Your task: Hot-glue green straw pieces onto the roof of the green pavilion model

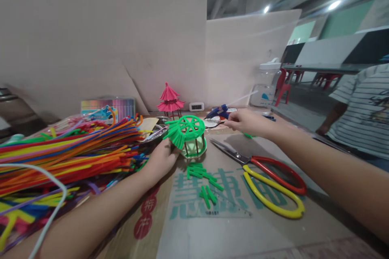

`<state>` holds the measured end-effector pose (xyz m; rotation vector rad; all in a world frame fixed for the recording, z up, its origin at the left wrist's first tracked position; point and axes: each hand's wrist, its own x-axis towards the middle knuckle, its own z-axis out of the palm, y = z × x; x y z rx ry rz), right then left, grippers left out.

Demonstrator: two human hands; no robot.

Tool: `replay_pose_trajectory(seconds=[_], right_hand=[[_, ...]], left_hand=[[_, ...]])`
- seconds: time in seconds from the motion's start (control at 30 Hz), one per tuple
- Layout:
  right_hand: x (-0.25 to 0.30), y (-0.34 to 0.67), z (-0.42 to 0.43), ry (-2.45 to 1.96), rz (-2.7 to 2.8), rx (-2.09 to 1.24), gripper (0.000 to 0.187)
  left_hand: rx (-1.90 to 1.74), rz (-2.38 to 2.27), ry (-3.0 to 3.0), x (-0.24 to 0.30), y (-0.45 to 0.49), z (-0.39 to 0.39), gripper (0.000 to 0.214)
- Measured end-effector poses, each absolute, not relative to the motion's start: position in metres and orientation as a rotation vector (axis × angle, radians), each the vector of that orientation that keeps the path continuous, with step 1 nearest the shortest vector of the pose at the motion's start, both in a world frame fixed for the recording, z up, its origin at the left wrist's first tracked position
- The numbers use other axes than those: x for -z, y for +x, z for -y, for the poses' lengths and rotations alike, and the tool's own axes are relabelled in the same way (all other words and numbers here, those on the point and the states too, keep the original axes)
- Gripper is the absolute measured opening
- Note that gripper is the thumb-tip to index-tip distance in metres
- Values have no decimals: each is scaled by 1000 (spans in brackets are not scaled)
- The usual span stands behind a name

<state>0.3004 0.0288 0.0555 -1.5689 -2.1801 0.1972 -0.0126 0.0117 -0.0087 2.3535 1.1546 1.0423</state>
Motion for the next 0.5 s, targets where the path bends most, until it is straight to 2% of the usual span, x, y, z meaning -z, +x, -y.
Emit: replay_pose_trajectory(seconds=[0.23,0.37,0.5], right_hand=[[-58,280,-14,-1419,2103,-161,24],[-59,252,16,-1133,1887,4,21],[-47,233,37,-822,2089,178,28]], left_hand=[[-1046,-1113,2411,6,-12,-5,19],[-1054,-1160,2348,3,-9,-1,29],[-1037,-1214,2335,0,-7,1,37]])
